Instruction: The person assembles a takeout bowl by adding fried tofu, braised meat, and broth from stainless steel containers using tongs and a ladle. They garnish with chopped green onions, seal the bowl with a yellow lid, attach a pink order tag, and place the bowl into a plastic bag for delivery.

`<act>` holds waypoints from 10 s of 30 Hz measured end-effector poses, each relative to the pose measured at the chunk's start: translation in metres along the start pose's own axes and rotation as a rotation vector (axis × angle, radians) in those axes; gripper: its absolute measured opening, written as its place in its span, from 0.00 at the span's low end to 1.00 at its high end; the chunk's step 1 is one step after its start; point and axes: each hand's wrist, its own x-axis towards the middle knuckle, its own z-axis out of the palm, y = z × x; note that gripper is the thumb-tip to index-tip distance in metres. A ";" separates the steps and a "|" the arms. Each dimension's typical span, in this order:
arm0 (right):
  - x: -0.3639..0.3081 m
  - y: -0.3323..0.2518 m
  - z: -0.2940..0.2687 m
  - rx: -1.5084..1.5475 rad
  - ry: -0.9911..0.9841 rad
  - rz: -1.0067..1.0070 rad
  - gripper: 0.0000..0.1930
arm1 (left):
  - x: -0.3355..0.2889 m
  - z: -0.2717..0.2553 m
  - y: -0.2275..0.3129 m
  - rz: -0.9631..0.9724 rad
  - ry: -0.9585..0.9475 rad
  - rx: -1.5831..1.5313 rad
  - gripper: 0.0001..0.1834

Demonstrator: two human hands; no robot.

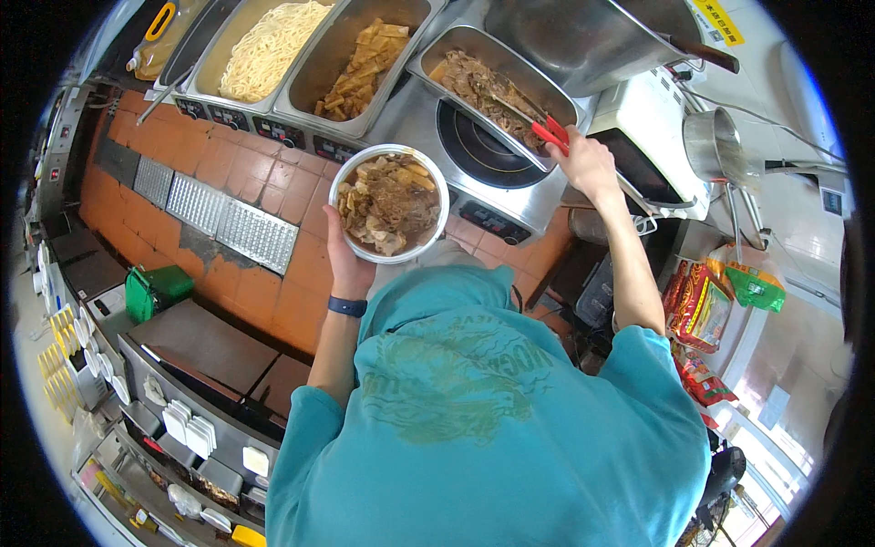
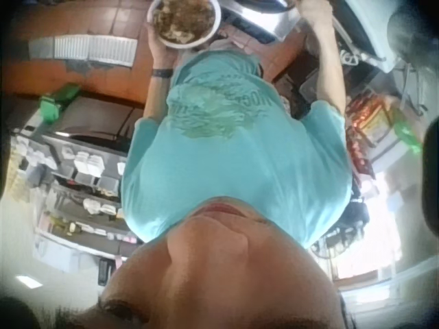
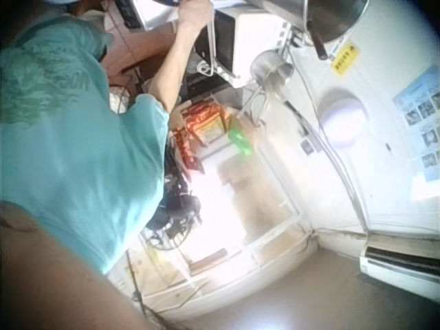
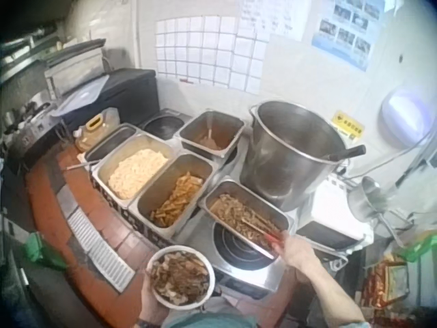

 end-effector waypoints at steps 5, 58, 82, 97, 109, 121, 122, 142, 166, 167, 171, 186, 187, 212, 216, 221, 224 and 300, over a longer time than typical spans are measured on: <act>0.005 -0.022 -0.016 -0.024 0.123 -0.018 0.20 | 0.007 -0.009 -0.006 -0.060 -0.103 -0.034 0.36; -0.138 -0.415 0.090 1.045 -0.940 -0.740 0.08 | -0.176 -0.233 0.081 0.505 0.153 -0.628 0.34; -0.567 -0.882 0.354 0.046 -1.540 -1.645 0.12 | -0.536 -0.532 0.001 0.991 1.515 -0.955 0.41; -0.701 -0.856 0.467 -0.323 -1.566 -1.709 0.19 | -0.600 -0.592 -0.092 0.840 1.797 -1.113 0.38; -0.766 -0.844 0.478 -0.502 -1.793 -1.566 0.08 | -0.642 -0.587 -0.137 0.939 1.818 -1.137 0.28; -1.034 -0.806 0.439 0.036 -0.295 -2.893 0.07 | -0.714 -0.597 -0.173 1.141 1.598 -1.361 0.26; -1.051 -0.805 0.447 -0.053 -0.041 -2.893 0.07 | -0.717 -0.600 -0.176 1.108 1.634 -1.407 0.22; -1.087 -0.848 0.484 -0.419 -0.070 -3.074 0.14 | -0.820 -0.729 -0.141 1.215 1.542 -1.451 0.20; -0.990 -0.825 0.462 -0.232 -1.810 -1.127 0.14 | -0.806 -0.657 -0.151 1.281 1.637 -1.288 0.26; -0.979 -0.825 0.448 -0.235 -1.754 -1.267 0.13 | -0.796 -0.645 -0.158 1.280 1.694 -1.281 0.25; -0.924 -0.816 0.392 -0.097 -1.234 -2.178 0.10 | -0.751 -0.605 -0.183 1.157 1.695 -1.467 0.22; -1.046 -0.790 0.436 0.408 -0.191 -3.050 0.14 | -0.731 -0.573 -0.206 1.143 1.643 -1.368 0.17; -1.069 -0.783 0.447 0.203 -0.461 -3.031 0.16 | -0.732 -0.568 -0.207 1.162 1.660 -1.368 0.17; -1.206 -0.776 0.546 -0.186 -2.260 -1.257 0.17 | -0.723 -0.551 -0.221 1.254 1.502 -1.502 0.18; -1.129 -0.779 0.477 -0.126 -2.204 -1.159 0.15 | -0.724 -0.563 -0.218 1.276 1.475 -1.490 0.17; -1.003 -0.774 0.400 -0.330 -1.816 -1.602 0.16 | -0.719 -0.569 -0.212 1.231 1.475 -1.493 0.16; -0.966 -0.762 0.386 -0.634 -1.265 -2.129 0.16 | -0.711 -0.572 -0.206 1.196 1.504 -1.451 0.15; -0.878 -0.781 0.428 -0.226 -1.122 -1.895 0.14 | -0.692 -0.605 -0.215 1.116 1.927 -1.108 0.19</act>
